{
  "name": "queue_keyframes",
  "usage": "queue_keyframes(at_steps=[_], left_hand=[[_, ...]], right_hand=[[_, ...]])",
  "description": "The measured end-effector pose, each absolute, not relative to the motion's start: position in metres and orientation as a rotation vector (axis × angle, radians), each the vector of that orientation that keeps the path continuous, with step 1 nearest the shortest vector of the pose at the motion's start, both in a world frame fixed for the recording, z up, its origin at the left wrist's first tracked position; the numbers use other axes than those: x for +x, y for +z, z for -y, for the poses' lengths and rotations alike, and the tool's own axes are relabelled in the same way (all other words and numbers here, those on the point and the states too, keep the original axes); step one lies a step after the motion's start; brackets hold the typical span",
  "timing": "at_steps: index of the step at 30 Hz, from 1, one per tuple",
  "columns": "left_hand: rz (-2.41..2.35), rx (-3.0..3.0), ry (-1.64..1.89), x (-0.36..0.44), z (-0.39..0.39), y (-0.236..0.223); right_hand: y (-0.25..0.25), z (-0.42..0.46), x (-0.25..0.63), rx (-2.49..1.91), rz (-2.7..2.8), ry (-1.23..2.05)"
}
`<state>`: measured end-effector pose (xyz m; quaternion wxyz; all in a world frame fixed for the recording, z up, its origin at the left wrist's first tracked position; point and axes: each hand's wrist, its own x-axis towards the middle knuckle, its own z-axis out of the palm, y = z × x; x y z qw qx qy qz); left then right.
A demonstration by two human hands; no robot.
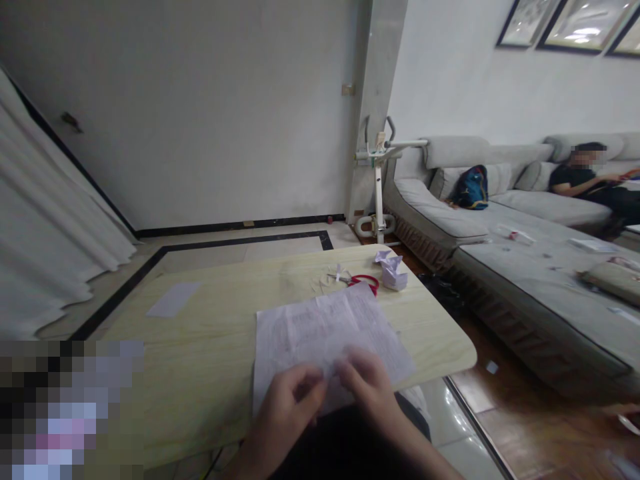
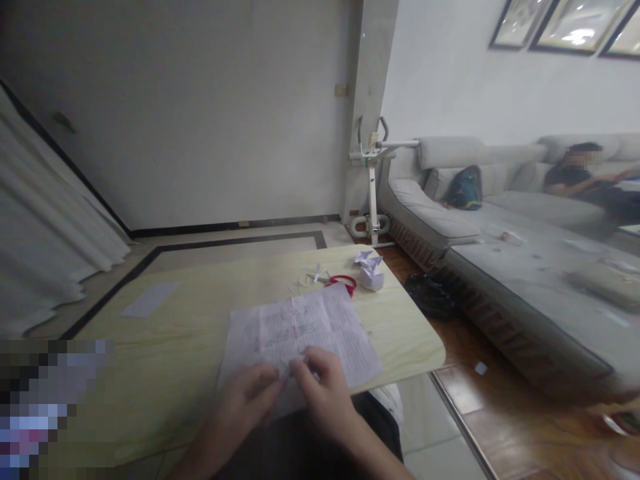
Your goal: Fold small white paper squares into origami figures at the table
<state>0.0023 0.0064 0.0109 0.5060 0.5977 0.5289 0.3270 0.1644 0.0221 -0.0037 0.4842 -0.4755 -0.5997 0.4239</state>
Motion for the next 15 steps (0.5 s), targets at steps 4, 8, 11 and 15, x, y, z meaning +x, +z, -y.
queue_keyframes(at_steps=[4, 8, 11, 15], left_hand=[[-1.323, 1.463, 0.771, 0.0017, -0.0067, 0.0142], [-1.334, 1.473, 0.746, 0.0025, -0.0075, 0.0162], [-1.335, 1.490, 0.734, 0.0025, -0.0078, 0.0144], [-1.319, 1.510, 0.721, 0.0018, -0.0072, 0.0095]], right_hand=[[-0.0067, -0.0227, 0.1648, -1.139, 1.507, 0.960], [-0.0086, -0.0230, 0.1656, -1.112, 1.552, 0.831], [-0.0102, -0.0226, 0.1666, -1.076, 1.597, 0.767], [-0.0134, -0.0223, 0.1674, -1.079, 1.634, 0.746]])
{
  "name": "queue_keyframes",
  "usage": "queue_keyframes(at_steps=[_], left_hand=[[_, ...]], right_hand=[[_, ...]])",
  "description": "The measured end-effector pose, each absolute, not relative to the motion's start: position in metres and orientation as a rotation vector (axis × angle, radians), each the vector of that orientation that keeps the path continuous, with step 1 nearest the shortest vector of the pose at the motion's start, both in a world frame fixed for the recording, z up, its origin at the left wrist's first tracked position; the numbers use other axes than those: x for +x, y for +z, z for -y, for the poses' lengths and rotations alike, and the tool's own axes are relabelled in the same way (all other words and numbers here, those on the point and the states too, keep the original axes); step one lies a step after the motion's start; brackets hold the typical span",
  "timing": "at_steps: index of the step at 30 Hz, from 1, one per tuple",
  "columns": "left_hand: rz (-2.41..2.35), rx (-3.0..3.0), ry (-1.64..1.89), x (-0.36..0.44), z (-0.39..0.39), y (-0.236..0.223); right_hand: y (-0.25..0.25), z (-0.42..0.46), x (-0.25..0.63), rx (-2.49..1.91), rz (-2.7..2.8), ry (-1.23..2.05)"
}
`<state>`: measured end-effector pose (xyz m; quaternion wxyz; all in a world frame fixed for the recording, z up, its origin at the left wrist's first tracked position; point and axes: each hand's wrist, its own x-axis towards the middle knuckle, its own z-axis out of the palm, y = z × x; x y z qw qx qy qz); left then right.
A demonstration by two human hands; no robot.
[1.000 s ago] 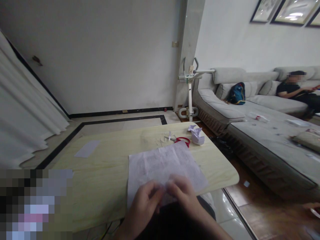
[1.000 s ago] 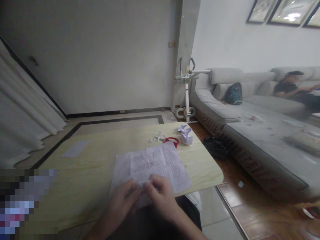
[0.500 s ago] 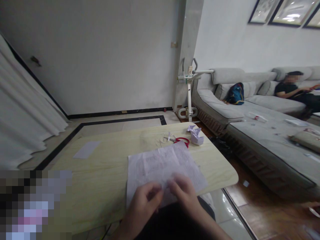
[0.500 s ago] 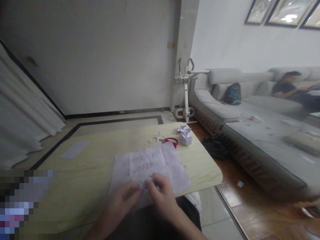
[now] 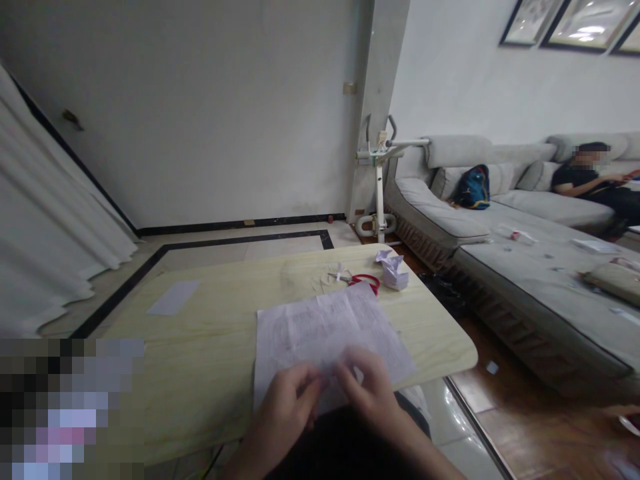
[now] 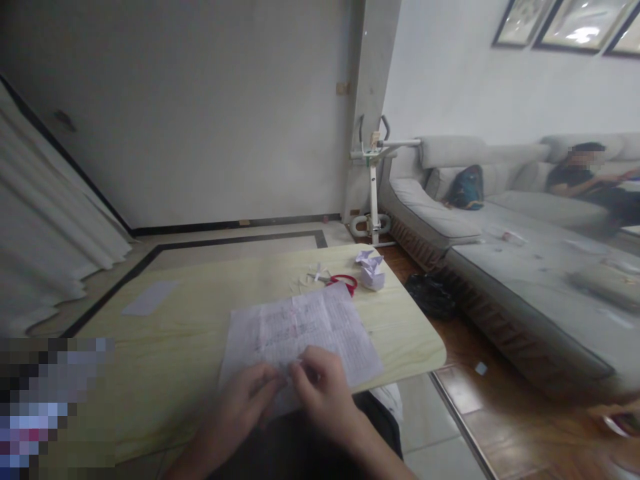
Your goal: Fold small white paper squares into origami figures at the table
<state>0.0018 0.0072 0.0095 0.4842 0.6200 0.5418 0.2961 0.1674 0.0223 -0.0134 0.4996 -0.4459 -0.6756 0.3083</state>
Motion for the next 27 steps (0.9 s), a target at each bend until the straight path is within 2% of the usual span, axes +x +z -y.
queue_keyframes(at_steps=[9, 13, 17, 27], left_hand=[[-1.328, 1.529, 0.801, 0.001, -0.006, 0.003], [-1.470, 1.846, 1.006, -0.002, -0.008, -0.003], [-1.398, 2.021, 0.930, -0.006, -0.010, -0.007], [-1.261, 1.567, 0.864, -0.007, -0.003, 0.011]], right_hand=[[-0.008, -0.025, 0.167, -1.137, 1.499, 0.939], [-0.007, -0.028, 0.168, -1.160, 1.602, 0.847], [-0.010, -0.026, 0.169, -1.128, 1.739, 0.791], [0.001, -0.023, 0.176, -1.089, 1.851, 0.956]])
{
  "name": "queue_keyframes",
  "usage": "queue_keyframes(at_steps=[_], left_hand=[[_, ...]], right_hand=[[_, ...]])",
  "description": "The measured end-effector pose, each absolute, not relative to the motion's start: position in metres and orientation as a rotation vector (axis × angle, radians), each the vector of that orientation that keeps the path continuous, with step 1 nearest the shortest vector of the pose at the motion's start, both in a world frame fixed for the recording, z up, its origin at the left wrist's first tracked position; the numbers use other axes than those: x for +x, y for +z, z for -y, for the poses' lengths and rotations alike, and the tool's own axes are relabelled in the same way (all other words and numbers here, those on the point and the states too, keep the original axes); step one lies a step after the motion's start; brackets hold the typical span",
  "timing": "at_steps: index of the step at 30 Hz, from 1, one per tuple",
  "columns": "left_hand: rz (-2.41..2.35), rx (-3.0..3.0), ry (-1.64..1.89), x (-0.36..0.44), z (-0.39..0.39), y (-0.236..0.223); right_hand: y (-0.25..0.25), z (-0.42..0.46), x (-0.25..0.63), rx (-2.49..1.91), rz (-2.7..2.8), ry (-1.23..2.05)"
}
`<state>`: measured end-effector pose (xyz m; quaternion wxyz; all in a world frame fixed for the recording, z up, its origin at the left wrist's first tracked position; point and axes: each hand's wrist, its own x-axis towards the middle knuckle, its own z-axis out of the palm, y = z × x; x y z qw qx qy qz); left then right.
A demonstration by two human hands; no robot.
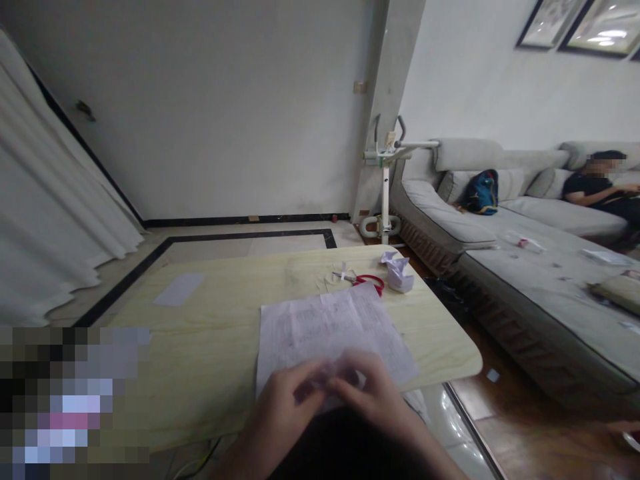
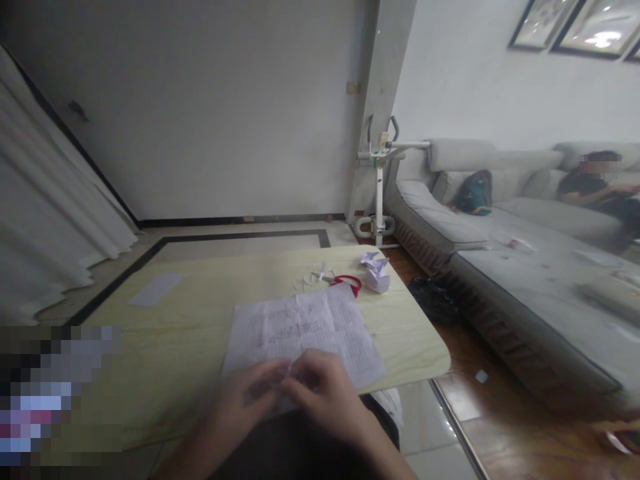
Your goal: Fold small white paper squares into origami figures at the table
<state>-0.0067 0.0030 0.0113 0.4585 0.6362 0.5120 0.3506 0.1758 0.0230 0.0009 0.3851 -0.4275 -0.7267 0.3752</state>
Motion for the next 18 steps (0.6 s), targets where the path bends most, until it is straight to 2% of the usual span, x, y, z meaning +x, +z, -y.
queue_keyframes(at_steps=[11, 18], left_hand=[[-1.196, 1.335, 0.880, -0.0045, -0.0023, 0.0053], [-1.237, 1.253, 0.975, 0.0030, -0.0057, 0.0098]], right_hand=[[0.0000, -0.0249, 0.1787, -1.097, 1.842, 0.928], [-0.0041, -0.0269, 0.1751, -1.082, 1.832, 0.793]])
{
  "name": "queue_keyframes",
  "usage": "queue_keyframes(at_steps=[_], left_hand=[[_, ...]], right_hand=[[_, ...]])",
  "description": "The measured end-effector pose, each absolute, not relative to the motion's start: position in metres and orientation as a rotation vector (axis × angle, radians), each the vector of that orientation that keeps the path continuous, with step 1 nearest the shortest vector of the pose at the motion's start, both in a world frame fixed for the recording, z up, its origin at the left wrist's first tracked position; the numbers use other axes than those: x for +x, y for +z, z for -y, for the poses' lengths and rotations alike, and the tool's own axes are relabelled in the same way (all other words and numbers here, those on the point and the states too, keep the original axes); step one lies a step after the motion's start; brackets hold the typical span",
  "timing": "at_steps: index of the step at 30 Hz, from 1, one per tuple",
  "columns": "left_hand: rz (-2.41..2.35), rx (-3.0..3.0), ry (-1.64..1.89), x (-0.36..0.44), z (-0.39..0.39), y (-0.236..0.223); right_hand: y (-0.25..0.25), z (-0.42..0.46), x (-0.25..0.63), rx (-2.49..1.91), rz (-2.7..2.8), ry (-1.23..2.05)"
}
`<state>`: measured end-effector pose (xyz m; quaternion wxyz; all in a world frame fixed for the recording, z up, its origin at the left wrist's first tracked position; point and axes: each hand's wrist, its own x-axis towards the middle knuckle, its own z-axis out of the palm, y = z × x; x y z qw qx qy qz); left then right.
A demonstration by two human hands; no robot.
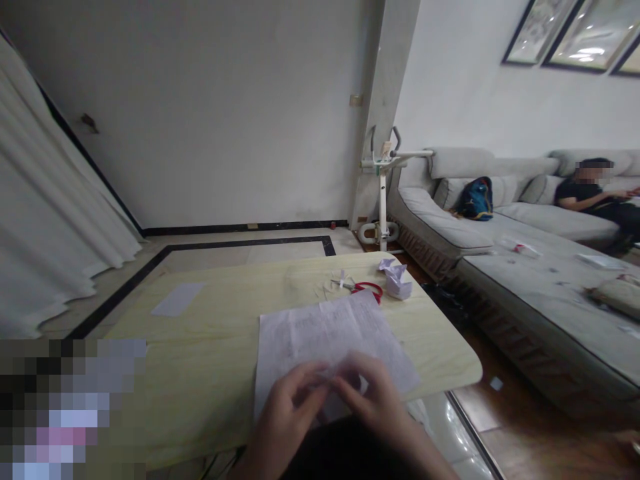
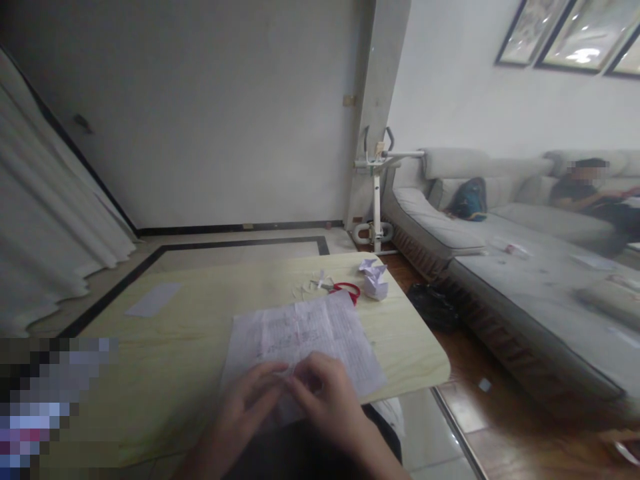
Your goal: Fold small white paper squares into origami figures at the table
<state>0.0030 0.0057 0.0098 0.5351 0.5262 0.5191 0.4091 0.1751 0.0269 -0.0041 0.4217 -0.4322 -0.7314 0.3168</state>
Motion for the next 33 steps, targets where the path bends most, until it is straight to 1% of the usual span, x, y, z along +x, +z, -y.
queue_keyframes(at_steps=[6, 10, 16, 21, 24, 26, 30, 33], left_hand=[[-1.277, 1.312, 1.069, 0.009, -0.009, 0.003], [-1.415, 1.637, 1.140, 0.009, -0.009, -0.011], [-1.575, 2.085, 0.979, 0.005, -0.010, -0.027], [-1.617, 2.211, 0.911, 0.004, -0.010, -0.025], [-1.615, 2.227, 0.947, 0.004, -0.011, -0.020], [-1.568, 2.200, 1.012, 0.006, -0.012, -0.016], [-1.453, 2.041, 1.089, 0.010, -0.011, -0.013], [-1.477, 1.865, 1.130, 0.012, -0.009, -0.014]], right_hand=[[-0.010, -0.030, 0.172, -1.084, 1.741, 0.738], [-0.010, -0.030, 0.171, -1.079, 1.730, 0.711], [-0.010, -0.025, 0.166, -1.005, 1.812, 0.598], [-0.017, -0.027, 0.165, -0.954, 1.869, 0.393], [-0.020, -0.028, 0.164, -0.963, 1.850, 0.297], [-0.019, -0.028, 0.161, -0.968, 1.823, 0.303], [-0.016, -0.024, 0.156, -0.995, 1.733, 0.491], [-0.015, -0.022, 0.154, -0.988, 1.658, 0.577]])
